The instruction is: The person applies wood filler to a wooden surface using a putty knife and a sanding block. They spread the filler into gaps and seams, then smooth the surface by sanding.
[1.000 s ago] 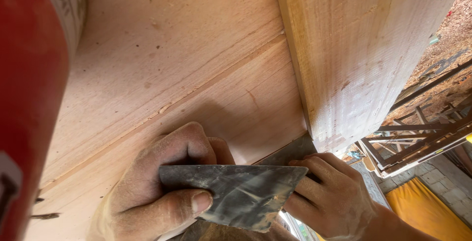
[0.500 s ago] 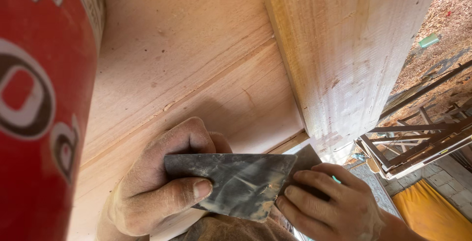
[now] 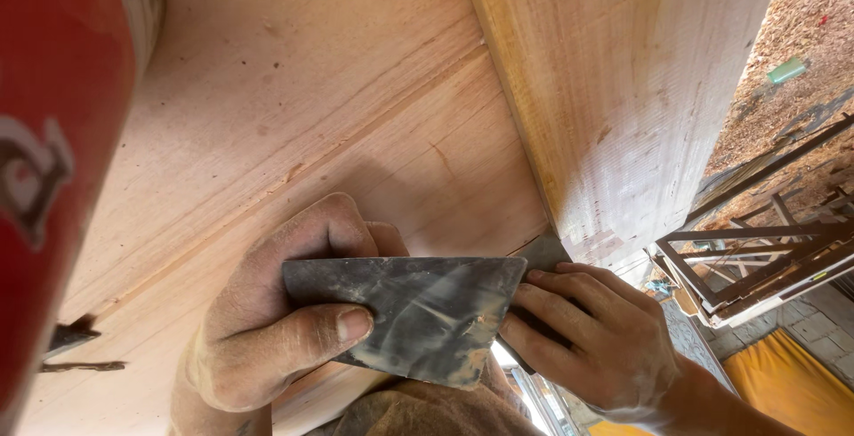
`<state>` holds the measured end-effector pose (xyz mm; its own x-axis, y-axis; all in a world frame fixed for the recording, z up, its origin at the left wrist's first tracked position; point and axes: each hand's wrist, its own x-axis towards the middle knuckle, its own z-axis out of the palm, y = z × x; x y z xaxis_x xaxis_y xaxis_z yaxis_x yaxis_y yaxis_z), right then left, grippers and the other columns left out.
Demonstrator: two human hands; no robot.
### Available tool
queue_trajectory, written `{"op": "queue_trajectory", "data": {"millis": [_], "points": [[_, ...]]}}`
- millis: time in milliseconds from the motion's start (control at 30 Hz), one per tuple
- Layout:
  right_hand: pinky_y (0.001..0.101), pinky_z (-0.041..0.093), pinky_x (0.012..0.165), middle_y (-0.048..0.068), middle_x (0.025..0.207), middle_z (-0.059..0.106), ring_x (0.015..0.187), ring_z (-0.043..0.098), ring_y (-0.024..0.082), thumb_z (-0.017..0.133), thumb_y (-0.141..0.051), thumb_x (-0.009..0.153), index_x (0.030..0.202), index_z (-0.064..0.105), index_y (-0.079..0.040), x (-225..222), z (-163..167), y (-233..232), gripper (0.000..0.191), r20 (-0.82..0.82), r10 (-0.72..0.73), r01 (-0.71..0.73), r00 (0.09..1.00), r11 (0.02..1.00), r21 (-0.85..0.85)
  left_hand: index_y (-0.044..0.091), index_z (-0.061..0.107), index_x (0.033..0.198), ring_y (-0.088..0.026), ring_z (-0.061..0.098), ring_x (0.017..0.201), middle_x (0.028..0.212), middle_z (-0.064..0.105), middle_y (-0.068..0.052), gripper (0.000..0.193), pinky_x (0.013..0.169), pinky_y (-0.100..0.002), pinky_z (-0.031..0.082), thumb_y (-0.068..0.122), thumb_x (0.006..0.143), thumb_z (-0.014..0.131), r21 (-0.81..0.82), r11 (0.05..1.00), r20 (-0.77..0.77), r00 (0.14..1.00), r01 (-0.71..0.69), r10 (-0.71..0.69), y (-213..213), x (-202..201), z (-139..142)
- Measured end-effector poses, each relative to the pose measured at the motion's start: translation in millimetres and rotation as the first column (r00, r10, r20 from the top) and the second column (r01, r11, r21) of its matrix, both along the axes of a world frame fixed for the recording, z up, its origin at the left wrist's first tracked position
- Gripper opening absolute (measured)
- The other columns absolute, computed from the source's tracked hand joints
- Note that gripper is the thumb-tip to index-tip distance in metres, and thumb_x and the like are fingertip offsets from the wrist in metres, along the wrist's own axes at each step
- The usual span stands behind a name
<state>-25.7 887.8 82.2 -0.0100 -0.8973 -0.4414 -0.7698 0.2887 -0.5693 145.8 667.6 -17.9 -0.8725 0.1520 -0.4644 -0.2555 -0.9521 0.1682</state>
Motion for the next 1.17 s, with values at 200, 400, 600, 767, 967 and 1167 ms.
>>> {"op": "queue_trajectory", "data": {"millis": [200, 400, 600, 767, 967, 1167], "points": [[0.0398, 0.058, 0.073, 0.009, 0.101, 0.072, 0.086, 0.069, 0.025, 0.073, -0.024, 0.079, 0.104, 0.072, -0.009, 3, 2, -6, 0.030, -0.018, -0.008, 0.008, 1.000, 0.999, 0.048, 0.002, 0.054, 0.096, -0.016, 0.051, 0.077, 0.084, 0.059, -0.011, 0.022, 0.066, -0.034, 0.041, 0.013, 0.085, 0.070, -0.072, 0.996, 0.009, 0.998, 0.061, -0.061, 1, 7, -5], [0.0390, 0.059, 0.078, 0.006, 0.104, 0.074, 0.091, 0.071, 0.026, 0.072, -0.023, 0.079, 0.103, 0.073, -0.011, -1, 15, -11, 0.027, 0.004, 0.059, -0.059, 0.998, 0.998, -0.013, -0.001, 0.055, 0.097, -0.019, 0.055, 0.085, 0.093, 0.062, -0.013, 0.030, 0.070, -0.034, 0.046, 0.016, 0.077, 0.071, -0.008, 0.994, 0.092, 0.990, 0.112, -0.111, 4, 10, -4], [0.0404, 0.059, 0.087, 0.001, 0.111, 0.074, 0.101, 0.073, 0.024, 0.073, -0.027, 0.090, 0.103, 0.073, -0.016, 12, 20, 3, 0.016, -0.030, 0.042, -0.046, 0.999, 0.989, -0.138, 0.001, 0.053, 0.099, -0.019, 0.052, 0.081, 0.086, 0.057, -0.011, 0.033, 0.068, -0.034, 0.044, 0.019, 0.078, 0.071, -0.032, 0.998, 0.061, 0.996, 0.061, -0.059, 8, 9, -5], [0.0397, 0.059, 0.085, 0.003, 0.109, 0.074, 0.100, 0.072, 0.024, 0.069, -0.027, 0.090, 0.106, 0.074, -0.016, 12, -4, 10, 0.020, -0.047, 0.069, -0.075, 0.997, 0.987, -0.139, 0.001, 0.052, 0.098, -0.019, 0.052, 0.080, 0.085, 0.057, -0.011, 0.029, 0.069, -0.035, 0.043, 0.015, 0.080, 0.071, -0.062, 0.997, 0.064, 0.997, 0.049, -0.045, 8, 9, -5], [0.0385, 0.059, 0.083, 0.002, 0.110, 0.073, 0.101, 0.071, 0.023, 0.067, -0.027, 0.090, 0.108, 0.073, -0.016, 2, -1, 11, 0.022, -0.019, 0.152, -0.153, 0.988, 0.982, -0.108, 0.001, 0.054, 0.097, -0.019, 0.054, 0.083, 0.090, 0.061, -0.014, 0.024, 0.072, -0.035, 0.045, 0.012, 0.081, 0.069, -0.071, 0.995, 0.049, 0.996, 0.075, -0.071, 5, 12, -4], [0.0385, 0.060, 0.082, 0.004, 0.109, 0.074, 0.098, 0.071, 0.024, 0.068, -0.026, 0.086, 0.106, 0.073, -0.015, -17, -4, 7, 0.023, 0.051, 0.213, -0.207, 0.976, 0.973, -0.107, 0.003, 0.058, 0.103, -0.020, 0.062, 0.087, 0.092, 0.066, -0.013, 0.031, 0.075, -0.036, 0.050, 0.017, 0.079, 0.070, -0.206, 0.974, 0.022, 0.996, 0.091, -0.089, 13, 12, -10]]}}
